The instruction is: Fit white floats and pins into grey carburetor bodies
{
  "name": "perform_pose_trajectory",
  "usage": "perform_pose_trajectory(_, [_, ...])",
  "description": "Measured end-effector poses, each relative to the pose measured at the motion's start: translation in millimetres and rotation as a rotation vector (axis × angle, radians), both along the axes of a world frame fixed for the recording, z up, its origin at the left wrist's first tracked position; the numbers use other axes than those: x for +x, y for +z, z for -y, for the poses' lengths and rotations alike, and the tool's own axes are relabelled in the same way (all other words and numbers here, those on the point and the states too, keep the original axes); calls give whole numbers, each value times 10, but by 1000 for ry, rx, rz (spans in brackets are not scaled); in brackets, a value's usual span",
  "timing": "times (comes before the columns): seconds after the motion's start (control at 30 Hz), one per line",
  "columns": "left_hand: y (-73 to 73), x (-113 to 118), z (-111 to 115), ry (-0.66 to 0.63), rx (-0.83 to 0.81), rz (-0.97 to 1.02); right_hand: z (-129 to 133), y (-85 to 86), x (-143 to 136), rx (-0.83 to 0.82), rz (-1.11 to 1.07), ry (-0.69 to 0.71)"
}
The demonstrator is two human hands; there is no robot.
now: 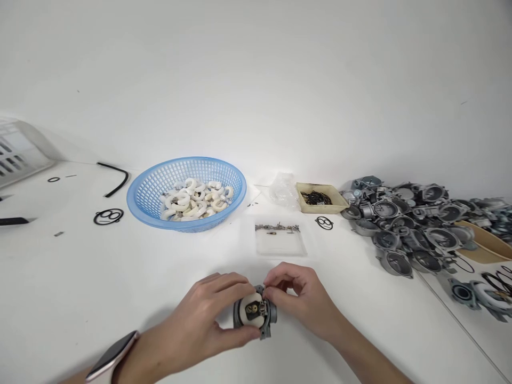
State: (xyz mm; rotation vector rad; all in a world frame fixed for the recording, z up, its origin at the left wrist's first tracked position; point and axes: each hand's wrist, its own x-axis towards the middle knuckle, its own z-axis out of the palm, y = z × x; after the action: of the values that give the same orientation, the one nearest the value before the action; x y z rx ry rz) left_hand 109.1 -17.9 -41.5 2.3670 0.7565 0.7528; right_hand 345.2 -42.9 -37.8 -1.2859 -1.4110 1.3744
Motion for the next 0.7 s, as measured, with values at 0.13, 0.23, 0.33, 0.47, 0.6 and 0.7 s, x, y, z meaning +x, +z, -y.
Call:
perform_pose_trajectory(0.13, [4, 9, 7, 7, -9, -16, -24, -21, -2, -32, -5, -15])
perform_pose_trajectory(0.23, [-1, 13, 11, 10, -14, -21, -35, -22, 0, -35, 5, -6])
perform_pose_trajectory(0.33, [-2, 15, 14, 9, -33, -8, -40, -19, 16, -23, -9, 43])
perform_pose_trajectory(0.47, [-6, 17, 22, 24, -36, 7, -27, -13, 59, -45, -54, 85])
perform_pose_trajectory(0.6, [-21, 18, 28, 38, -19, 8, 9, 6, 98, -33, -45, 130])
perform_pose_trajectory(0.7, [-26, 21, 28, 40, -12, 8, 35, 25, 118, -26, -15, 168])
